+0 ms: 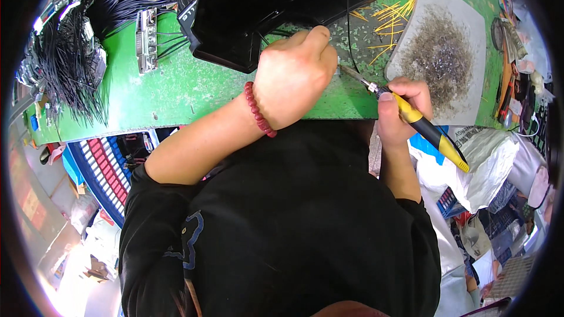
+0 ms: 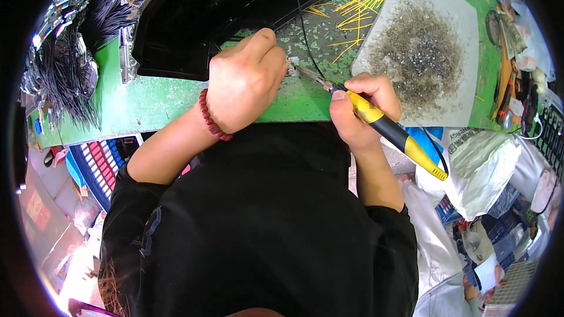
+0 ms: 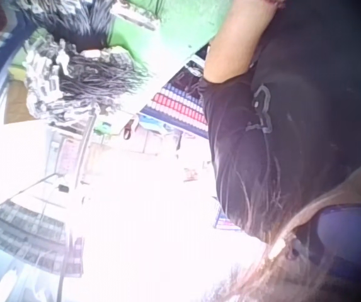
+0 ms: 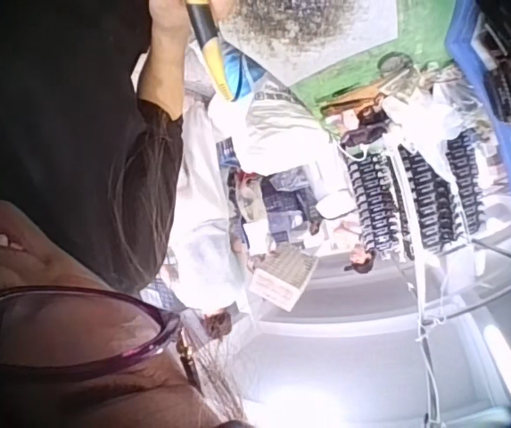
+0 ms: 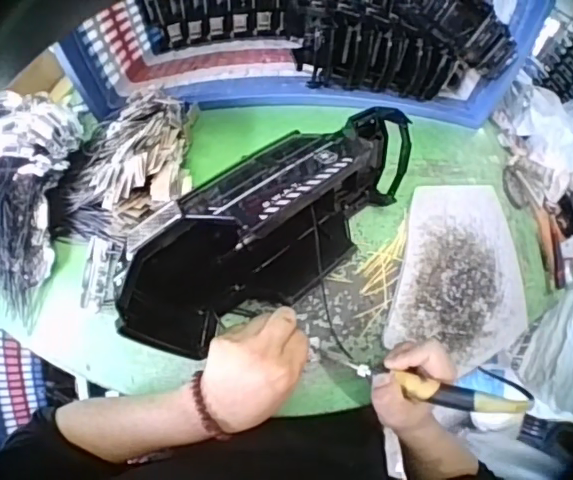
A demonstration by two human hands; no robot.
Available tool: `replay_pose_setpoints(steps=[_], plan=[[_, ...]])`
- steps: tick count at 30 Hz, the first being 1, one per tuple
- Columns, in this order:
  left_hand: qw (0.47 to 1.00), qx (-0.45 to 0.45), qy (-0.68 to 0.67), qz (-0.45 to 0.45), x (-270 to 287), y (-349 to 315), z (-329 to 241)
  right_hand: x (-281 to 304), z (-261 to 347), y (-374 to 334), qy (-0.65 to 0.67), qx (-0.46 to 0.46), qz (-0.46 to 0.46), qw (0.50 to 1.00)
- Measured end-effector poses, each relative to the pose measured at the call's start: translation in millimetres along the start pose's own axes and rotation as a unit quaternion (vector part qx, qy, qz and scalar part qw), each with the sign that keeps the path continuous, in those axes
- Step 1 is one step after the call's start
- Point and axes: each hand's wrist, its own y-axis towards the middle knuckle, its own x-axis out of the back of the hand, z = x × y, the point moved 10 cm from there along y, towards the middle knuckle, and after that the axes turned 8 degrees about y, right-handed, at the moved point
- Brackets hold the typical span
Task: The person solders electrical wires onto small circuit boards using a soldering iron, then assembles the soldered circuit boards into the plastic body of a toy car with pliers.
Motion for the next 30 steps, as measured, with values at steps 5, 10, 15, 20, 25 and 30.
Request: replay_pose_setpoints(steps=[5, 10, 15, 20, 25, 30], plan=[[1.0, -0.013, 0.023, -0.015, 0, 1, -2, -2, 0, 3, -0.002, 0.0, 0.001, 1.0], [1.0, -0.015, 0.021, -0.015, 2, 1, -2, 6, -2, -4, 0.042, 0.016, -0.021, 0.999], [1.0, 0.001, -0.007, -0.005, 1, 1, 1, 12, 0, -5, 0.078, 0.036, -0.04, 0.996], [1.0, 0.005, -0.004, -0.001, 0, 1, 2, 10, 2, -2, 0.059, 0.034, -0.048, 0.996], [1.0, 0.003, 0.003, -0.003, 1, 1, 1, 10, 4, -1, 0.039, 0.04, -0.056, 0.997], [1.0, 0.001, 0.007, 0.0, -1, 2, 1, 13, 1, -4, 0.04, 0.022, -0.065, 0.997]])
